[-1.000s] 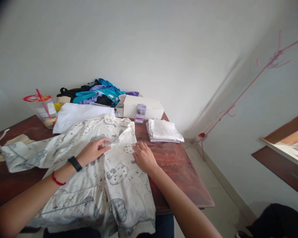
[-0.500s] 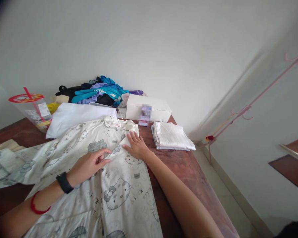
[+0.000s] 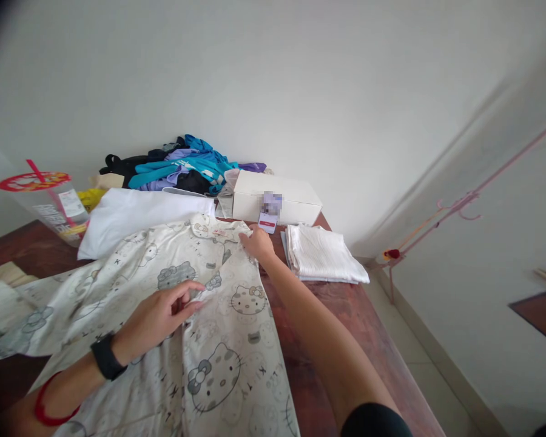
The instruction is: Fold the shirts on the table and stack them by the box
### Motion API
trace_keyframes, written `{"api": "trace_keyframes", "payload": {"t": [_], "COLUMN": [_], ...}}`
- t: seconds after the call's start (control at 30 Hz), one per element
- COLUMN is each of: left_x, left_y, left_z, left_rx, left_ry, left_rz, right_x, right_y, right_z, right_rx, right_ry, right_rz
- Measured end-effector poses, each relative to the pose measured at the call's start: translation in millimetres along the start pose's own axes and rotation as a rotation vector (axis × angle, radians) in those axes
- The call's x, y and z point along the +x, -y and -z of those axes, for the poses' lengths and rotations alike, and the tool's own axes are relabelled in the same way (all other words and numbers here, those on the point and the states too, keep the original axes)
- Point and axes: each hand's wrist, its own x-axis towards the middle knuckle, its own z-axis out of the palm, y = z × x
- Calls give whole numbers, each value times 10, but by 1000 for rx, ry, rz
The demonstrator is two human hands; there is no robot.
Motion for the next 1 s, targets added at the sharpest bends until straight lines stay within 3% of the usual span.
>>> {"api": "trace_keyframes", "payload": {"t": [0.27,0.43,0.67,0.8,1.0], "left_x": [-6,-20,-16,-16,-26], "left_y": [-16,-19,2,24,11], "left_z": [-1,6,64,73,84], "left_rx": [-110,-236,-416,-367,-112], "left_ry": [-12,-17,-20,-26,28], "left_rz": [-39,-65,-35,-30,-23], "right_x": [301,296,242,187,216], "right_y": [28,-11,-50,-71,-113], "right_z": [46,48,9,-80,-147], "right_rx": [-21,13,63,61,81], "right_ry": [67,2,16,-33,-21], "right_rz": [55,29,-11,-12,-13]}}
